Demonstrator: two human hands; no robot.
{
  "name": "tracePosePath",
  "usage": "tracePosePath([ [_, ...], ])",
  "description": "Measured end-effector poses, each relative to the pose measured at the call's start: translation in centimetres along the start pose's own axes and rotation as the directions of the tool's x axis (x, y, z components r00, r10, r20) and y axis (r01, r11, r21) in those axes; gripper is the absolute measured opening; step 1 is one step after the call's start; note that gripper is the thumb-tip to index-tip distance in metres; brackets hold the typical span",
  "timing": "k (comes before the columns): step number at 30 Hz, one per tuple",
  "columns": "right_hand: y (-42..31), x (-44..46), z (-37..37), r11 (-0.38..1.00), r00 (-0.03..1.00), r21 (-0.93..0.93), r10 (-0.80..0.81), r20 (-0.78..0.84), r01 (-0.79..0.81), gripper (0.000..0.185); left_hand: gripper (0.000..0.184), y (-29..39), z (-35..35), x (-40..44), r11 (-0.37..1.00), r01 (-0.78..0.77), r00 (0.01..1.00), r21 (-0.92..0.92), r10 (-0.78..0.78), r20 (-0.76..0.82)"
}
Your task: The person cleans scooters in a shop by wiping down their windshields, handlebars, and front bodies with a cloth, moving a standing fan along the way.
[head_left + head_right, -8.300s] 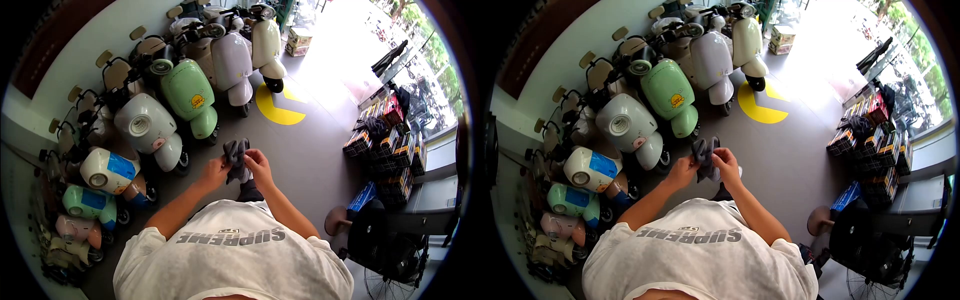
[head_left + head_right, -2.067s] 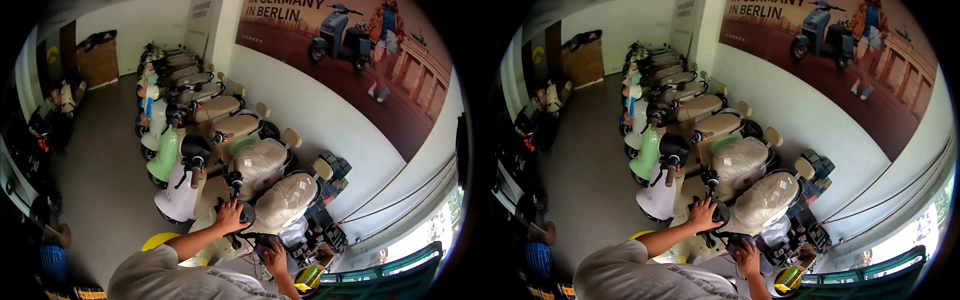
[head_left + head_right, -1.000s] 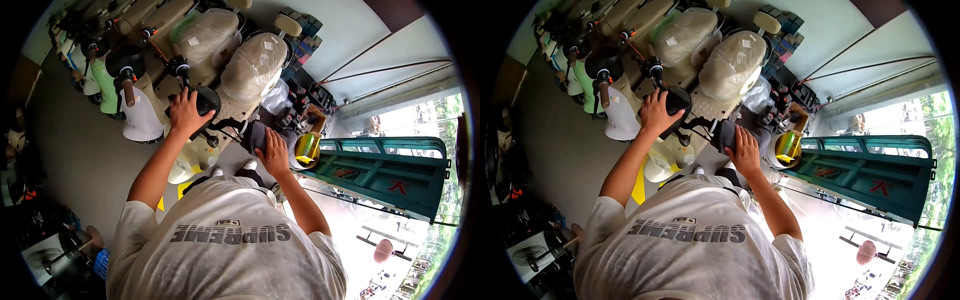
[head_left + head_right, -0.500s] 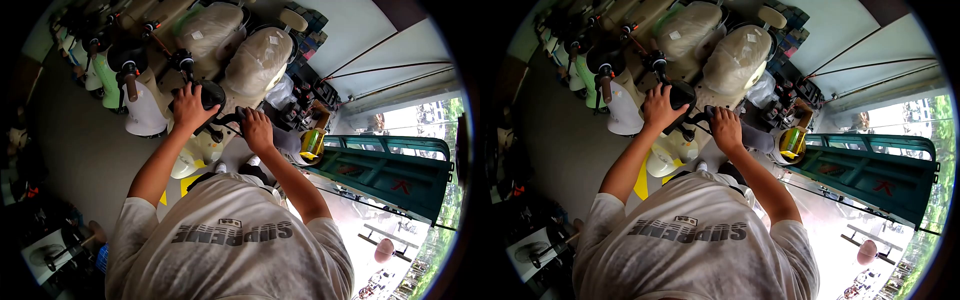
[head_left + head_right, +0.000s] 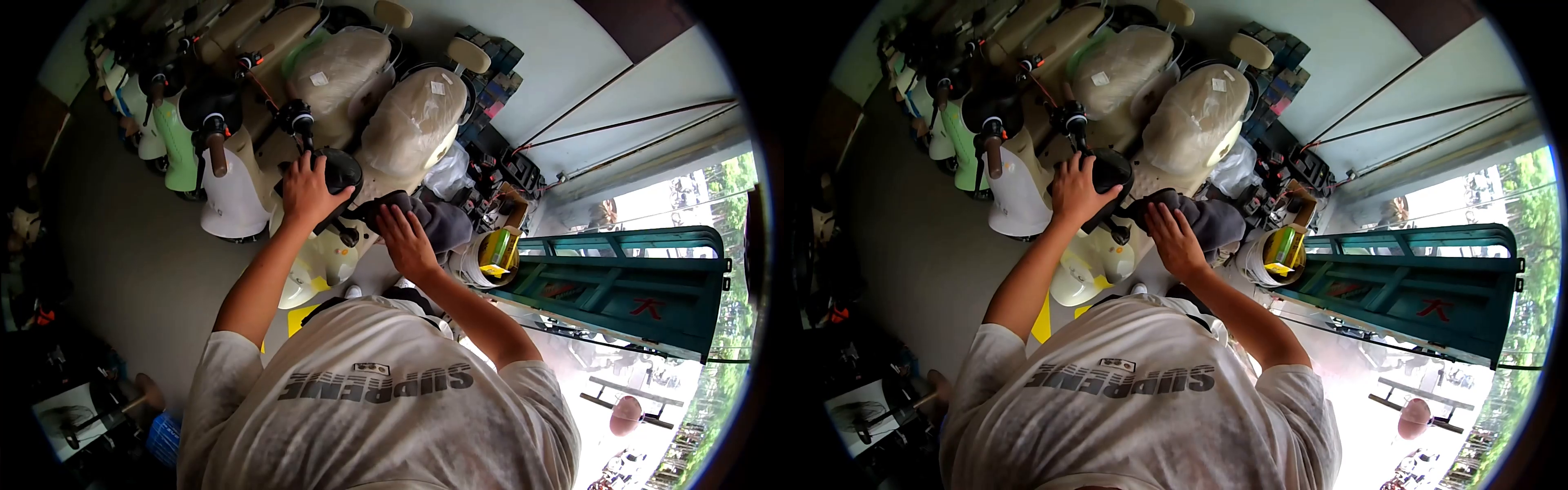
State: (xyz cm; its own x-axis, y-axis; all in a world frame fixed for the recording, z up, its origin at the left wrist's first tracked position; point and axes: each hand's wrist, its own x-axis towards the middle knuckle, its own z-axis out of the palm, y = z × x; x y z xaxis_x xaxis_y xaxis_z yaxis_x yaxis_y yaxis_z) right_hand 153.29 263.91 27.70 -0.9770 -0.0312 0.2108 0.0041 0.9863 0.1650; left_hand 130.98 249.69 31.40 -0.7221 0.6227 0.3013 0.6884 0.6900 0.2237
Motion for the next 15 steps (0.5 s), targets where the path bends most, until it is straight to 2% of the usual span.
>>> tracePosePath([
  [2, 0.1, -1.7, -0.3, 0.997, 0.991, -0.009, -0.080, 0.110, 0.082, 0.059, 0.079, 0.1, 0.0, -0.1, 1.000, 0.006, 1.000, 0.004, -0.006, 0.009],
  [4, 0.1, -3.1, -0.2, 0.994, 0.989, -0.027, -0.101, 0.108, 0.105, 0.058, 0.079, 0.1, 0.0, -0.1, 1.000, 0.006, 1.000, 0.003, -0.006, 0.010],
  [6, 0.0, -4.0, -0.3, 0.985, 0.985, 0.122, -0.134, 0.112, 0.121, 0.062, 0.079, 0.1, 0.0, -0.1, 1.000, 0.011, 1.000, 0.002, -0.011, 0.012],
  [8, 0.1, -4.0, -0.7, 0.978, 0.985, 0.166, -0.146, 0.087, 0.130, 0.065, 0.079, 0.1, -0.1, -0.1, 1.000, 0.012, 1.000, 0.012, -0.012, 0.018],
  [10, 0.1, -3.3, -1.0, 0.969, 0.992, 0.241, -0.079, 0.095, 0.054, 0.066, 0.079, 0.2, -0.2, 0.0, 1.000, 0.018, 1.000, 0.009, -0.018, 0.020],
  [12, -0.1, -2.2, -0.6, 0.972, 0.994, 0.228, -0.074, 0.086, 0.052, 0.066, 0.079, 0.2, -0.1, -0.1, 1.000, 0.017, 1.000, 0.007, -0.017, 0.023],
  [14, -0.3, -0.8, -0.4, 0.991, 0.997, 0.135, -0.031, 0.075, 0.021, 0.067, 0.079, 0.1, 0.2, -0.1, 1.000, 0.014, 1.000, 0.017, -0.014, 0.008],
  [15, -0.4, 0.0, -0.2, 0.994, 1.000, 0.105, -0.014, 0.017, 0.012, 0.069, 0.079, 0.2, 0.2, -0.1, 1.000, 0.013, 1.000, 0.018, -0.013, 0.008],
])
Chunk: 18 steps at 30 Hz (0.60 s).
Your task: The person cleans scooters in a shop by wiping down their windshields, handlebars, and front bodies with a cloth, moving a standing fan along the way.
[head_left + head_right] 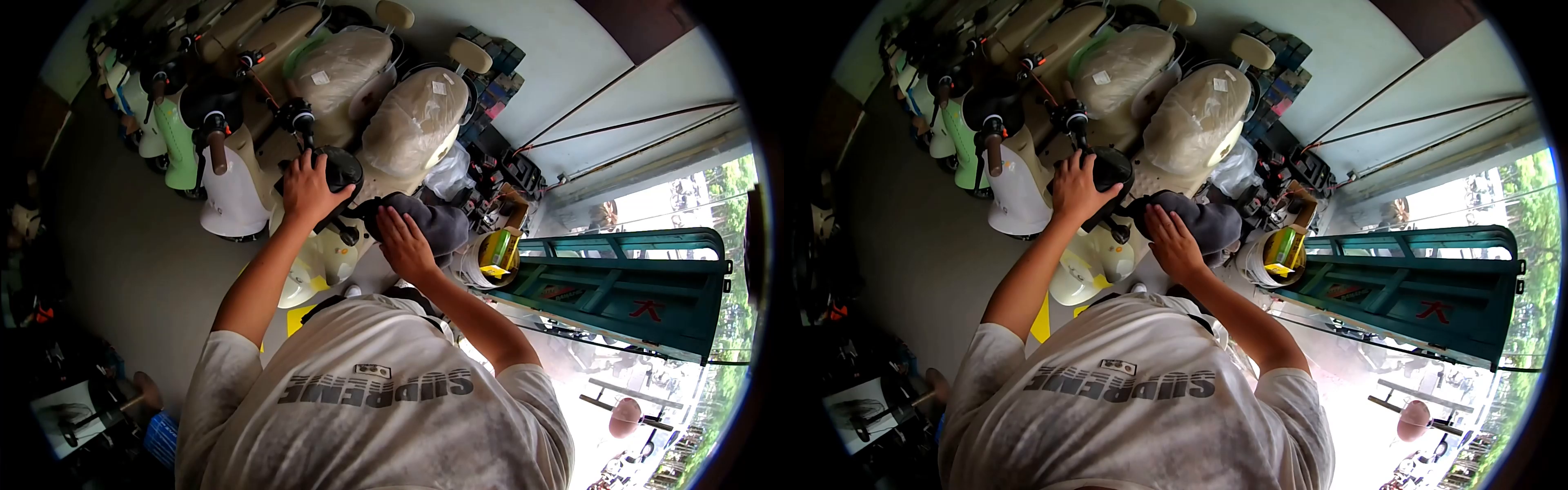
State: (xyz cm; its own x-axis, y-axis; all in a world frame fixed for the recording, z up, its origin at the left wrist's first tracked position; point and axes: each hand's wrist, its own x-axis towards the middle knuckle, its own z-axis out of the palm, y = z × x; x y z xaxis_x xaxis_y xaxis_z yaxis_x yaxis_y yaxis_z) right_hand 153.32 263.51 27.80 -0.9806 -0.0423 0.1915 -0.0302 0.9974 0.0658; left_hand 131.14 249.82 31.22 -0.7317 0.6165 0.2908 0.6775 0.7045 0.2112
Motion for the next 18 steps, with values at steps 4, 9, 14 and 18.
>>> tracePosePath([
  [4, 0.9, 3.6, -0.1, 0.987, 0.980, -0.037, 0.151, -0.130, -0.157, 0.065, 0.078, 0.0, 0.2, 0.1, 1.000, 0.001, 1.000, 0.005, -0.001, -0.016],
  [9, 1.8, 6.6, 2.6, 0.996, 0.993, -0.032, 0.083, -0.086, -0.086, 0.043, 0.078, -0.1, 0.5, 0.0, 1.000, -0.019, 0.999, 0.012, 0.019, -0.029],
  [14, 1.8, 6.6, 1.1, 1.000, 1.000, -0.021, 0.001, -0.002, -0.001, 0.041, 0.079, -0.2, 0.3, 0.0, 1.000, -0.013, 1.000, 0.002, 0.013, -0.013],
  [18, 2.3, 4.5, -0.5, 0.998, 0.997, 0.049, 0.049, -0.064, -0.045, 0.053, 0.079, -0.2, 0.4, 0.0, 0.999, 0.001, 1.000, -0.038, -0.002, -0.026],
])
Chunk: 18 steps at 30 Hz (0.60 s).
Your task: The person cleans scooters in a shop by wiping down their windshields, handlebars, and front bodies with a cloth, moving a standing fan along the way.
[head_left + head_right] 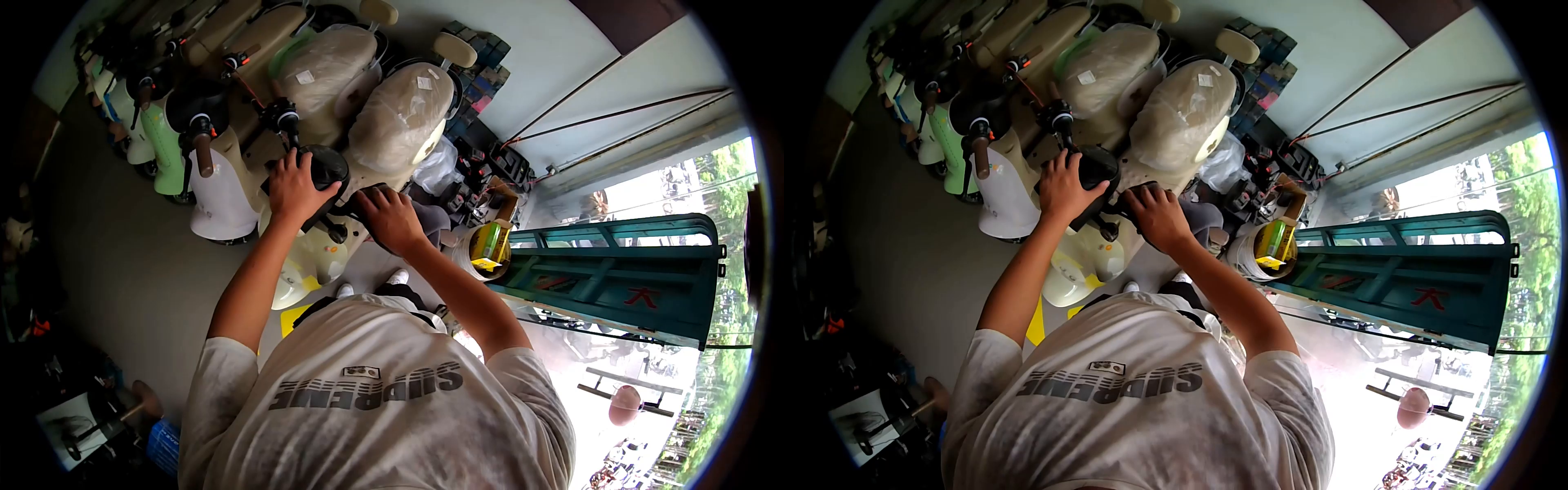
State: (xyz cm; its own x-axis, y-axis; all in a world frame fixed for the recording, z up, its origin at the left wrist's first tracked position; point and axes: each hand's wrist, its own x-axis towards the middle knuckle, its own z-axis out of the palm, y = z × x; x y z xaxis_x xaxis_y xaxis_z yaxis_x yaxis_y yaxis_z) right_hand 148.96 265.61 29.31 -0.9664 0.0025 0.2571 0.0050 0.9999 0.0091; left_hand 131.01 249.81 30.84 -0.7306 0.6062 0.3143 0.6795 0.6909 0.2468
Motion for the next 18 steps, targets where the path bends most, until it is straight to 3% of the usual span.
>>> tracePosePath([
  [1, 0.0, -0.7, -0.5, 0.998, 0.998, 0.039, 0.046, -0.054, -0.044, 0.055, 0.079, 0.0, 0.1, 0.0, 1.000, 0.000, 1.000, -0.003, 0.000, -0.001],
  [2, 0.0, -1.6, -0.9, 0.988, 0.990, 0.063, 0.141, 0.000, -0.141, 0.059, 0.079, -0.1, 0.1, -0.1, 1.000, -0.003, 1.000, -0.004, 0.003, -0.006],
  [6, 1.5, -5.4, -0.4, 0.955, 0.965, 0.158, 0.260, -0.035, -0.252, 0.073, 0.078, -0.1, 0.0, 0.0, 1.000, -0.007, 1.000, -0.008, 0.007, -0.002],
  [9, 2.1, -7.5, -1.0, 0.924, 0.940, 0.188, 0.342, -0.014, -0.333, 0.074, 0.078, -0.2, 0.2, 0.0, 1.000, -0.021, 1.000, -0.002, 0.021, -0.014],
  [18, 4.7, -12.3, -2.1, 0.938, 0.940, 0.061, 0.340, 0.020, -0.341, 0.057, 0.077, -0.2, 0.3, 0.0, 0.999, -0.052, 0.997, 0.010, 0.053, -0.055],
])
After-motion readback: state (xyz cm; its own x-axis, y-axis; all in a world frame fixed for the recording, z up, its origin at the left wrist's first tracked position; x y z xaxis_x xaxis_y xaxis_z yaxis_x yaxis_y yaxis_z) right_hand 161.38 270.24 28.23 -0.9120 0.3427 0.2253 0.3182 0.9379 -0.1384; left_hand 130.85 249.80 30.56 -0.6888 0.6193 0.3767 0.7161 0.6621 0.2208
